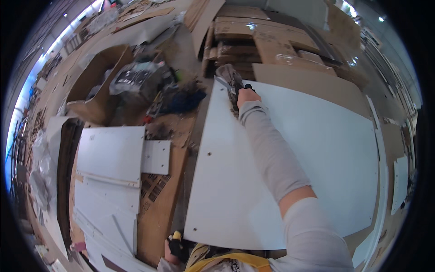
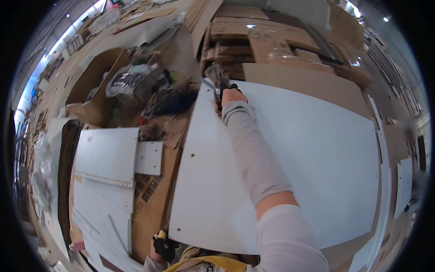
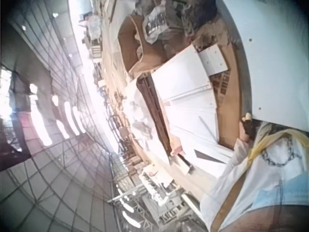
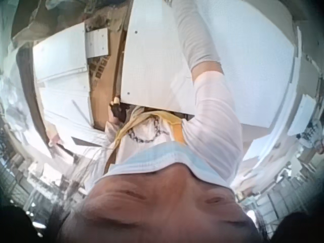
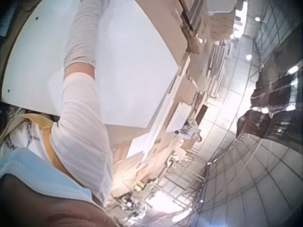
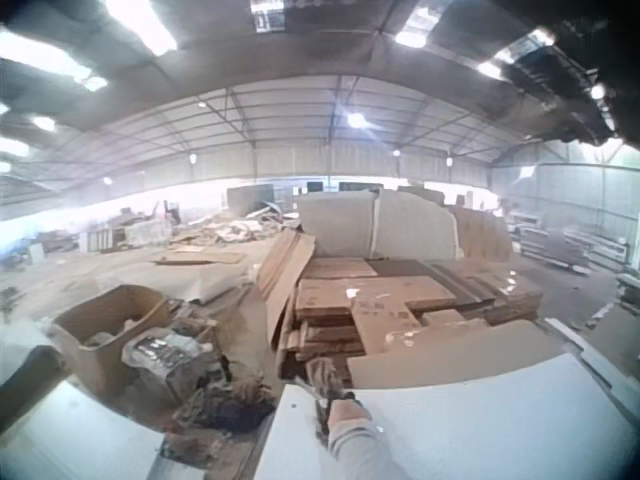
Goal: The person removes a white panel from a cardboard box, wipes its surface with a cloth, and places it on a workbench. The person then picks up another white panel and wipes it with the cloth as well.
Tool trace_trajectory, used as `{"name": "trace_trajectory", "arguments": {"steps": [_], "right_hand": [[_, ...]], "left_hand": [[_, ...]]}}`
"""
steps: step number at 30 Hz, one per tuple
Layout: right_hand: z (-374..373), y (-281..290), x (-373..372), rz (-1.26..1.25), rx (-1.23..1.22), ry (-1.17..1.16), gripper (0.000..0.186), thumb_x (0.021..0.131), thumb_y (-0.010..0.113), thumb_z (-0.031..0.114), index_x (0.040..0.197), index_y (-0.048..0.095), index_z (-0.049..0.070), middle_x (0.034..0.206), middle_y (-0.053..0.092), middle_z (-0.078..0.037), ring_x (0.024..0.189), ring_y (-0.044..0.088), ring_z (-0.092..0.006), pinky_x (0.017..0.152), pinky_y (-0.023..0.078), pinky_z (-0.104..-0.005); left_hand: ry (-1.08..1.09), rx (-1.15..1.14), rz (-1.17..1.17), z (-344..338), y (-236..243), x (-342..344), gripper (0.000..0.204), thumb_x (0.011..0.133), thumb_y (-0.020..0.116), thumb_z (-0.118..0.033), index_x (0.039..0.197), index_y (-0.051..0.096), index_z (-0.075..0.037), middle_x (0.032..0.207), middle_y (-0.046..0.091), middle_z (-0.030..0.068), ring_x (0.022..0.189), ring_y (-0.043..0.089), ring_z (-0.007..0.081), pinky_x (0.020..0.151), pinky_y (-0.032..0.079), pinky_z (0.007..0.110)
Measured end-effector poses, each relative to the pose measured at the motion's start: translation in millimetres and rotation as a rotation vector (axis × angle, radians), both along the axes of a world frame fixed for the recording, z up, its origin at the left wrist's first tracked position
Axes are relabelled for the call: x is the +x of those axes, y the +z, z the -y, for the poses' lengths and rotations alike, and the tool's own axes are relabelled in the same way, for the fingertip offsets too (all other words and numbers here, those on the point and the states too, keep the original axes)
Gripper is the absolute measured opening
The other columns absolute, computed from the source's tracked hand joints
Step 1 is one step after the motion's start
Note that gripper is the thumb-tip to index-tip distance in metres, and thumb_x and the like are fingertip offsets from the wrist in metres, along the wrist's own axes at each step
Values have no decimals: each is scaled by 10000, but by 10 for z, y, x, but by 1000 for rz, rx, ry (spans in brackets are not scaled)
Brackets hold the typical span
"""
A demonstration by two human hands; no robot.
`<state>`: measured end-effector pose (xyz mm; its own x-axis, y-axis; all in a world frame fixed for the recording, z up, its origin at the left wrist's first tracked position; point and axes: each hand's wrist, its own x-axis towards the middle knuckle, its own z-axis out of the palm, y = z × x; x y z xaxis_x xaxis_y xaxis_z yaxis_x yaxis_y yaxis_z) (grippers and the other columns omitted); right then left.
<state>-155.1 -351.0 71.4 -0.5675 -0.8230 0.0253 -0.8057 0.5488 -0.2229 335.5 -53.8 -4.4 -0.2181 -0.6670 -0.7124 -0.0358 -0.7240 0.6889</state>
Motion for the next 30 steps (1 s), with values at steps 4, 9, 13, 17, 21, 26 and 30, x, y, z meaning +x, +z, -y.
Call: {"name": "trace_trajectory", "arguments": {"steps": [4, 9, 13, 17, 21, 26, 30], "right_hand": [[-627, -377, 795, -102, 19, 356, 157, 822, 618, 197, 860, 687, 61, 860, 676, -161, 829, 659, -345, 719, 538, -454], [-2424, 83, 2263, 48, 240, 1120, 122, 708, 608, 174, 687, 663, 67, 676, 641, -138, 644, 647, -308, 572, 518, -430], [-3121, -53, 2698, 273, -30, 1048, 101, 633, 639, 184, 615, 641, 85, 611, 610, -126, 572, 618, -313, 525, 494, -432], [-3479, 385, 1941, 300, -169, 448, 187, 662, 681, 224, 688, 622, 49, 651, 597, -160, 618, 585, -378, 551, 463, -456], [-4179, 531, 610, 109, -372, -306, 196, 741, 588, -17, 933, 628, -28, 915, 653, -229, 887, 608, -421, 763, 486, -456], [-5637, -52, -947, -45, -70, -915, 231, 832, 600, 63, 1034, 621, -48, 1112, 608, -269, 993, 595, -408, 851, 485, -459], [-4407, -43, 242, 105, 54, -563, 148, 780, 589, 106, 860, 639, -7, 860, 637, -234, 832, 604, -434, 721, 495, -495]], "left_hand": [[58, -34, -128, -61, -176, -112, 340, 928, 512, -277, 1138, 594, -22, 792, 632, 40, 670, 603, 137, 584, 489, 256], [287, 306, -591, 138, -833, 391, 392, 968, 423, -391, 1196, 564, -106, 874, 645, 68, 757, 622, 200, 664, 528, 314], [444, -21, -211, 711, -992, 787, 359, 977, 455, -339, 1181, 560, -64, 967, 667, 121, 823, 641, 235, 707, 533, 350], [284, -160, -50, 1198, -864, 1212, 306, 967, 480, -255, 1212, 536, -79, 1027, 662, 150, 836, 642, 240, 709, 523, 349], [206, -295, -106, 1532, -443, 847, 326, 956, 506, -260, 1235, 536, -94, 982, 659, 109, 815, 639, 213, 677, 511, 315], [44, -359, -181, 1688, -109, 176, 345, 963, 491, -240, 1267, 523, -78, 1028, 650, 81, 843, 633, 192, 701, 510, 312], [-80, -536, -217, 1725, 322, -108, 377, 966, 471, -233, 1296, 502, -54, 1106, 635, 67, 934, 622, 178, 771, 500, 290]]}}
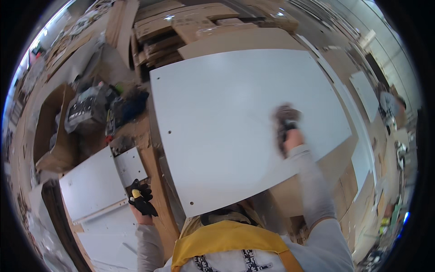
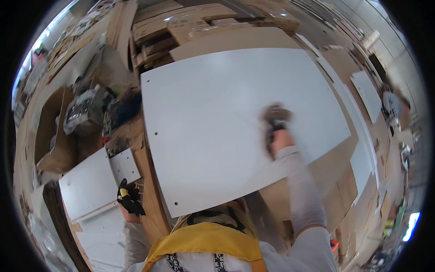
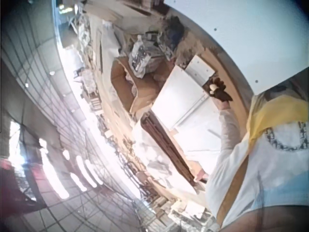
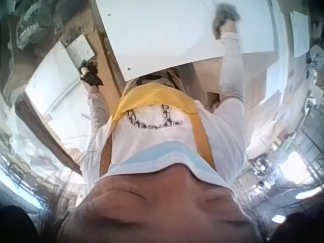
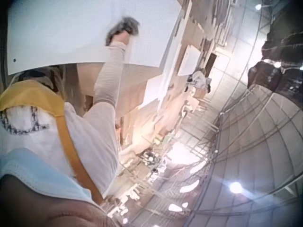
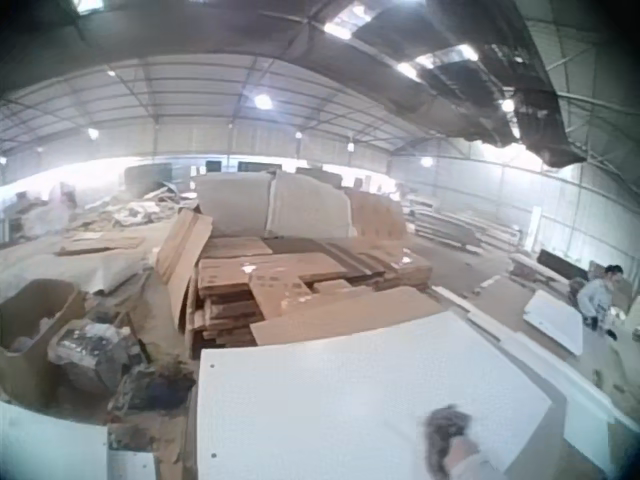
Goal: The person removes a white panel from a cardboard box, wipes its surface with a cloth, and places it on a workbench. The person then picks up another white panel and wipes it with the cloth as well.
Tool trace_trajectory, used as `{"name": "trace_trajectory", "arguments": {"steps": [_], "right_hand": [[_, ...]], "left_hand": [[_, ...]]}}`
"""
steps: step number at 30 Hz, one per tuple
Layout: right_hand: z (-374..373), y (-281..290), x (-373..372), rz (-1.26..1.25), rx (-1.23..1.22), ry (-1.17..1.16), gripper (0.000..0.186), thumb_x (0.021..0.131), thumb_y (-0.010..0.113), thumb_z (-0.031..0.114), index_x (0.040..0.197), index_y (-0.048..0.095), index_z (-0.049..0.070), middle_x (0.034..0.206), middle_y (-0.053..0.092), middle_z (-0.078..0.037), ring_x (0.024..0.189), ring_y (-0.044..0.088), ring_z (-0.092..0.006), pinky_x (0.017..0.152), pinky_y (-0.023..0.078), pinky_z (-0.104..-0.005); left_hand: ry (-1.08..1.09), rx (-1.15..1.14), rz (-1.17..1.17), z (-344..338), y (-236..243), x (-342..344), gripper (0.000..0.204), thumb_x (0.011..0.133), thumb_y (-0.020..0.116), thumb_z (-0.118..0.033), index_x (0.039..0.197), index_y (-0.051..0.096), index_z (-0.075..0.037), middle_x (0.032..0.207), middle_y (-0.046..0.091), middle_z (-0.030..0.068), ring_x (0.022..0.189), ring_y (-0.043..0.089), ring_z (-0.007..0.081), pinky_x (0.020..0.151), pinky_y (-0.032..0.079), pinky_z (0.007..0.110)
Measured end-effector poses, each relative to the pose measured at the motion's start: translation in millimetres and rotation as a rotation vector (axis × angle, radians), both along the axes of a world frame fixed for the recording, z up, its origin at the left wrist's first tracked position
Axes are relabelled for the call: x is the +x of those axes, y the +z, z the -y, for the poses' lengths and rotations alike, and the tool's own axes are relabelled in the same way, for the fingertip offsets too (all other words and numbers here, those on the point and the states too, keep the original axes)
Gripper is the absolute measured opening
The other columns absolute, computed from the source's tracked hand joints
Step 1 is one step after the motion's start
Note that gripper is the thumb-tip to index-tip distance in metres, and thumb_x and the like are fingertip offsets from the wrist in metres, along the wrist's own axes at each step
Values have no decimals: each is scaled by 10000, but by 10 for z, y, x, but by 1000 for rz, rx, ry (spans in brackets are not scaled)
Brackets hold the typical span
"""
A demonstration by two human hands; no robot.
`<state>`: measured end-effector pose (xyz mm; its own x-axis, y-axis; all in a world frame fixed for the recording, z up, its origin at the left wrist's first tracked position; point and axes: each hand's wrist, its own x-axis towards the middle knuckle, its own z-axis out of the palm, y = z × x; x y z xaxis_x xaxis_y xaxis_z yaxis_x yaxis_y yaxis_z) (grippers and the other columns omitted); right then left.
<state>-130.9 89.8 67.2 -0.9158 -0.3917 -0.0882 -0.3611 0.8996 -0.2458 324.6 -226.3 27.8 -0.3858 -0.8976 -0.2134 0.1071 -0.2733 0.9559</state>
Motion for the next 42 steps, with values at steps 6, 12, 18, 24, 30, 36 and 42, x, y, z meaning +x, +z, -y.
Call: {"name": "trace_trajectory", "arguments": {"steps": [6, 12, 18, 24, 30, 36, 42], "right_hand": [[911, 30, 2201, 193, -43, 787, 77, 734, 597, 94, 737, 650, 38, 725, 623, -160, 781, 630, -360, 685, 505, -487], [365, 124, 1912, 288, -239, 349, 67, 722, 582, 62, 765, 618, 25, 812, 611, -200, 834, 584, -411, 720, 485, -503], [-681, -18, 814, 323, -705, -119, 272, 940, 473, 130, 1155, 607, 29, 811, 639, -90, 700, 591, -171, 637, 485, -318], [-692, 100, -90, 208, -205, -85, 253, 890, 600, 238, 994, 634, 10, 859, 640, -224, 806, 613, -383, 725, 490, -460], [-544, 200, -140, 209, 82, 20, 309, 934, 525, 316, 917, 630, 26, 882, 650, -222, 835, 617, -417, 745, 489, -505], [-621, 141, -117, 205, 123, 95, 357, 943, 489, 366, 890, 632, 44, 887, 656, -201, 829, 623, -410, 730, 490, -506], [-568, 351, -146, 253, 142, 51, 228, 909, 482, 199, 862, 635, 37, 894, 653, -192, 817, 639, -383, 713, 509, -491]], "left_hand": [[-207, -226, -32, -150, 565, -861, 398, 975, 450, -213, 1335, 481, -48, 1141, 627, 60, 981, 610, 171, 788, 483, 283], [-175, -127, -198, -432, -52, -861, 405, 991, 432, -242, 1348, 450, -54, 1220, 568, 56, 1037, 574, 156, 815, 465, 261], [-586, -174, -144, -1553, 502, -1858, 577, 787, 567, -26, 1353, 459, -9, 1442, 373, 199, 1283, 411, 303, 1073, 315, 374], [-748, -1101, 252, -1676, 494, -2888, 656, 712, 653, -24, 1346, 506, -101, 1312, 434, 314, 1227, 392, 464, 1018, 346, 475], [-848, -1183, 692, -1850, 258, -2760, 126, 638, 674, -87, 645, 640, 34, 631, 580, 242, 727, 554, 440, 695, 404, 485], [-694, -1120, 635, -1788, 149, -2703, 122, 622, 624, -59, 544, 568, 16, 660, 567, 254, 699, 526, 452, 682, 380, 508], [-819, -1095, 641, -1778, 178, -2947, 119, 628, 653, -78, 649, 600, 26, 725, 605, 251, 667, 563, 443, 650, 420, 524]]}}
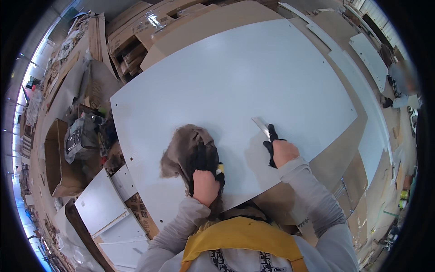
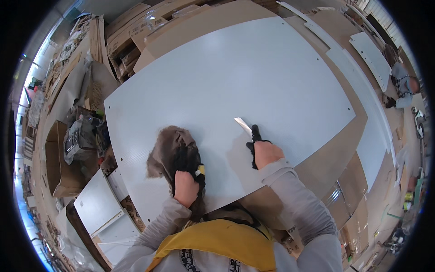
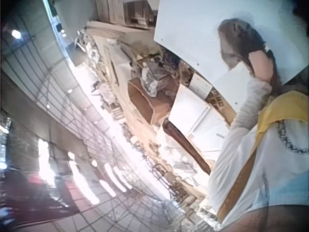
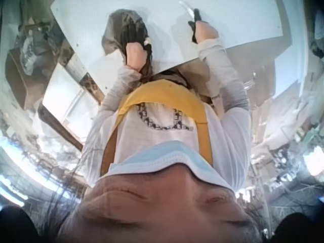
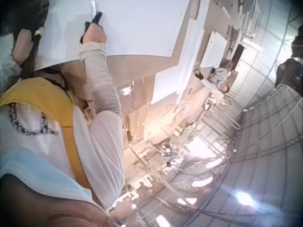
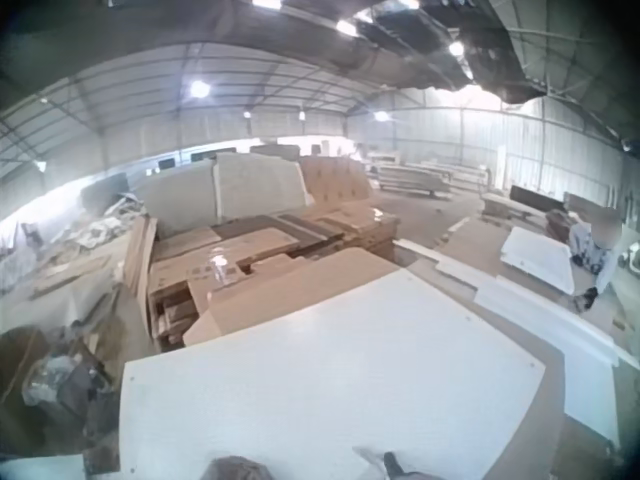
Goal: The person removes a white panel from a cardboard box, wipes its surface with a cloth, and places it on a workbench. The person then picks up another white panel and wipes it with the cloth as well.
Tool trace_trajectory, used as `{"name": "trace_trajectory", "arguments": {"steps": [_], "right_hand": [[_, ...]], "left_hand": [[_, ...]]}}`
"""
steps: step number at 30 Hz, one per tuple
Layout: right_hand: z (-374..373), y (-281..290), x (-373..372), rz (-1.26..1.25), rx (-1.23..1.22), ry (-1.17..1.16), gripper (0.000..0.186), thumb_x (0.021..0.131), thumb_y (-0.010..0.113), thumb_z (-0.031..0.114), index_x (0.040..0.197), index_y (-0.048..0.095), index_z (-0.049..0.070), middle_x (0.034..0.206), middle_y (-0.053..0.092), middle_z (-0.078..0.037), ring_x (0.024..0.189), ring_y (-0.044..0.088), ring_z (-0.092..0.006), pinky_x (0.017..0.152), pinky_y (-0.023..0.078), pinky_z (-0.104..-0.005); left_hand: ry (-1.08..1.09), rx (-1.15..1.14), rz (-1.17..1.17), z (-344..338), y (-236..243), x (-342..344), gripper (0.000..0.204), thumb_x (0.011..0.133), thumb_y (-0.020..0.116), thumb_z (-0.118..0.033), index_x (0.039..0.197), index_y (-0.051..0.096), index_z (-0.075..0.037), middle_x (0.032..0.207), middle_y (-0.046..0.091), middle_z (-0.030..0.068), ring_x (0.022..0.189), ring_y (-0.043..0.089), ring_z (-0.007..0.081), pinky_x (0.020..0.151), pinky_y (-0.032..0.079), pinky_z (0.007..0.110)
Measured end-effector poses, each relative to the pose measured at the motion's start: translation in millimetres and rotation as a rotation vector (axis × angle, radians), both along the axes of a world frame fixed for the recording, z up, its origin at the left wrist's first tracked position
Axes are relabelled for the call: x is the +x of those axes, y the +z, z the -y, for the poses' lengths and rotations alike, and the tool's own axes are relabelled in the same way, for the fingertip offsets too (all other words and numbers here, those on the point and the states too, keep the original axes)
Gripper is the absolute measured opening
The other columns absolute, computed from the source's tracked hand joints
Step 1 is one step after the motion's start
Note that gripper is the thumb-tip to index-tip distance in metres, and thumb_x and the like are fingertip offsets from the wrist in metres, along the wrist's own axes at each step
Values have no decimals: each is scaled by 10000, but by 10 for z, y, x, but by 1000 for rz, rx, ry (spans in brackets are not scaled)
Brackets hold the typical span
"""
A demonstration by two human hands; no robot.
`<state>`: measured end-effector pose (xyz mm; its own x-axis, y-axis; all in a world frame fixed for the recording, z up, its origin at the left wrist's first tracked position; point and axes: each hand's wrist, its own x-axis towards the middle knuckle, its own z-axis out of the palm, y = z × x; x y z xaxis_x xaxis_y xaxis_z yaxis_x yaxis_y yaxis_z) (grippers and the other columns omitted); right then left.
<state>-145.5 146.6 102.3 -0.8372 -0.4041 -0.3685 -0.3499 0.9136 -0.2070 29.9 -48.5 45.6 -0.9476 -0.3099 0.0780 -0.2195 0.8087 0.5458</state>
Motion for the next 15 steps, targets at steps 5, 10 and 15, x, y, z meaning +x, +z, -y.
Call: {"name": "trace_trajectory", "arguments": {"steps": [5, 10, 15], "right_hand": [[-145, -54, 404, 182, -58, 167, 134, 839, 531, 113, 844, 633, 27, 859, 636, -227, 826, 617, -408, 712, 478, -518], [-517, 19, 148, 241, -781, -529, 107, 831, 558, -29, 910, 628, -41, 729, 616, -118, 701, 603, -216, 634, 468, -364], [-672, -290, 113, 180, -1209, -589, 400, 912, 491, -1, 1309, 495, 45, 821, 519, 10, 668, 471, -80, 569, 412, -224]], "left_hand": [[-145, -135, -234, -40, 124, -577, 419, 684, 676, -106, 1085, 646, 10, 693, 618, 229, 711, 609, 404, 705, 487, 474], [-223, -40, -104, -142, -128, -1011, 79, 648, 676, -89, 653, 666, -11, 670, 617, 213, 670, 608, 379, 670, 497, 455], [-790, 52, 45, -636, 169, -522, 118, 602, 645, -105, 649, 662, 2, 672, 617, 204, 661, 618, 357, 642, 511, 448]]}}
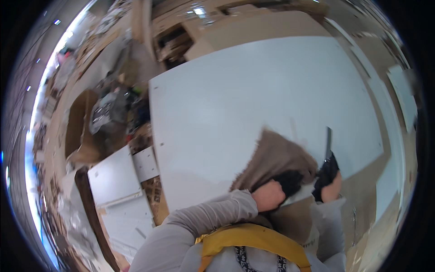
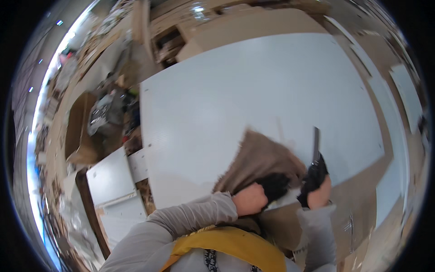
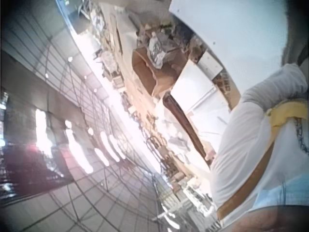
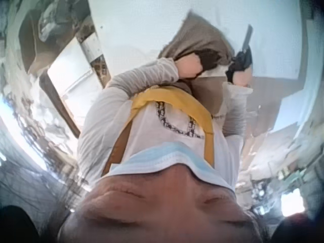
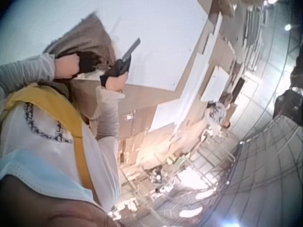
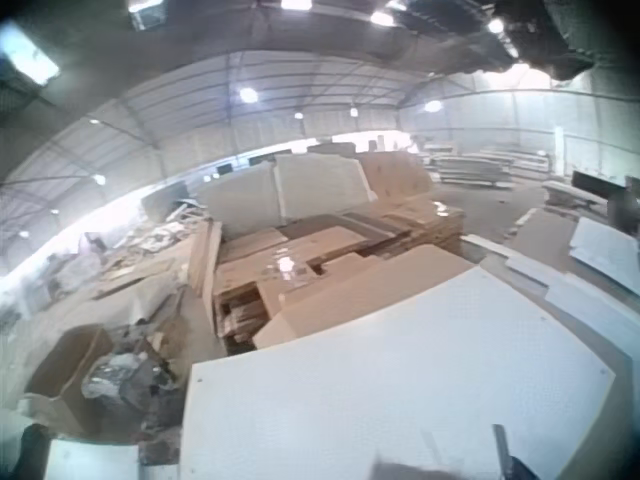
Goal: The person removes a white panel from a cardboard box, wipes its surface with a cloth, and places it on a workbench. The person then picks up another white panel and wipes it with the cloth as well.
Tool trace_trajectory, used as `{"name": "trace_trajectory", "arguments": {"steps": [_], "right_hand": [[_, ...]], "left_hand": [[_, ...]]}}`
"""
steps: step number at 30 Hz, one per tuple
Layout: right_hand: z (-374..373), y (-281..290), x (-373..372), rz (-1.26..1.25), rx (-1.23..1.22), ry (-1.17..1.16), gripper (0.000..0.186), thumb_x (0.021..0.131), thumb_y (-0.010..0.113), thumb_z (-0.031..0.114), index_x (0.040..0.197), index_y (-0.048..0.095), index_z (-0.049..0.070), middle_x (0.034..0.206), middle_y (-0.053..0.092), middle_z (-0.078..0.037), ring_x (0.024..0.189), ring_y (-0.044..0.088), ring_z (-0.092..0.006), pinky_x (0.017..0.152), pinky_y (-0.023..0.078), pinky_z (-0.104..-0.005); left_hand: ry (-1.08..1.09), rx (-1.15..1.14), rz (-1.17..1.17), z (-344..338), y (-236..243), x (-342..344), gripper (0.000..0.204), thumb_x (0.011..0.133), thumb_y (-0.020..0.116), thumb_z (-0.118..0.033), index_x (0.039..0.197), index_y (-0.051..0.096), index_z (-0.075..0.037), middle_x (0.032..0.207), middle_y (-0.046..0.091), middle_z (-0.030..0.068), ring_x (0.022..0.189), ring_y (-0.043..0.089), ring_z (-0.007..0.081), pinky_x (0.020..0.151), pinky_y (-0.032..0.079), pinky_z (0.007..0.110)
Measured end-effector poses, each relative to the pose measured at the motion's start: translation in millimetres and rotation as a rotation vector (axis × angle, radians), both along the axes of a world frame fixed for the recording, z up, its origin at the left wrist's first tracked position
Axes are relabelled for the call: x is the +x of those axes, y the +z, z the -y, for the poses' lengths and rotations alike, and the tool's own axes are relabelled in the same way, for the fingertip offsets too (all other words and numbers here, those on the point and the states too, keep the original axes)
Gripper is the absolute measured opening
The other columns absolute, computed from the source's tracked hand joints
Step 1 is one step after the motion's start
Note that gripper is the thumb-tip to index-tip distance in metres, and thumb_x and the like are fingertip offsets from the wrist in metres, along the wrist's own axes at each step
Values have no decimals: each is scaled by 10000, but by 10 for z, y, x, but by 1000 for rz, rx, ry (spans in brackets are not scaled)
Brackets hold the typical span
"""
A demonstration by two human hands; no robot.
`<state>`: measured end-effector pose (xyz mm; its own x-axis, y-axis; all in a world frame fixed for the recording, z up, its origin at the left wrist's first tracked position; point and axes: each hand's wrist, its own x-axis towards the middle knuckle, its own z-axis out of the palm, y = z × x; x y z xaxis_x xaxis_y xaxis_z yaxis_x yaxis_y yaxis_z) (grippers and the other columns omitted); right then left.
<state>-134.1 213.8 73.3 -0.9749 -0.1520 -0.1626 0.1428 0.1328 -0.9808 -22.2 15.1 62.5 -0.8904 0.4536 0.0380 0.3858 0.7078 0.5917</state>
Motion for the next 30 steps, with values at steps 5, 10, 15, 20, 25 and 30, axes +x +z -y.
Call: {"name": "trace_trajectory", "arguments": {"steps": [5, 10, 15, 20, 25, 30], "right_hand": [[318, 250, 27, 26, -84, 88, 490, 900, 474, -9, 1383, 417, 49, 749, 478, 16, 572, 419, -57, 453, 342, -208], [689, 154, 321, 226, -4, 286, 424, 875, 478, -25, 1296, 472, 22, 799, 538, -20, 602, 473, -86, 489, 391, -232], [1811, -60, 987, -145, 561, 915, 103, 790, 597, 27, 889, 604, -2, 789, 617, -157, 696, 590, -324, 604, 468, -431], [3045, 110, 1285, -499, 1031, 1041, 60, 748, 544, 20, 784, 591, 10, 790, 623, -195, 767, 599, -404, 677, 481, -502], [3399, 228, 1595, -515, 1122, 1173, 88, 790, 594, 101, 803, 614, 17, 806, 633, -183, 770, 619, -384, 689, 505, -470], [3421, 203, 1725, -555, 1242, 1118, 86, 781, 578, 73, 818, 634, 20, 816, 634, -199, 780, 625, -383, 708, 510, -477]], "left_hand": [[667, 136, 40, 1127, -118, 586, 441, 675, 578, 6, 1110, 642, -29, 971, 648, 220, 856, 623, 384, 776, 517, 435], [1308, 193, 276, 2651, 61, 1269, 500, 695, 617, 74, 1191, 580, 20, 1190, 583, 238, 1126, 530, 395, 941, 440, 365], [1294, 275, -277, 2860, -298, 1456, 419, 779, 562, 57, 1198, 571, 39, 1147, 613, 232, 1061, 580, 357, 879, 464, 355], [1451, 1312, 59, 2602, -425, 2092, 406, 840, 565, 41, 1245, 570, 3, 1038, 657, 46, 881, 575, 116, 787, 472, 258], [1409, 1270, 148, 2330, -438, 2419, 343, 930, 539, -51, 1272, 564, -26, 952, 615, -44, 723, 503, 37, 637, 417, 188], [1270, 1478, 255, 2375, -503, 2684, 335, 941, 517, -72, 1267, 559, -8, 1039, 629, 8, 882, 553, 78, 792, 454, 232]]}}
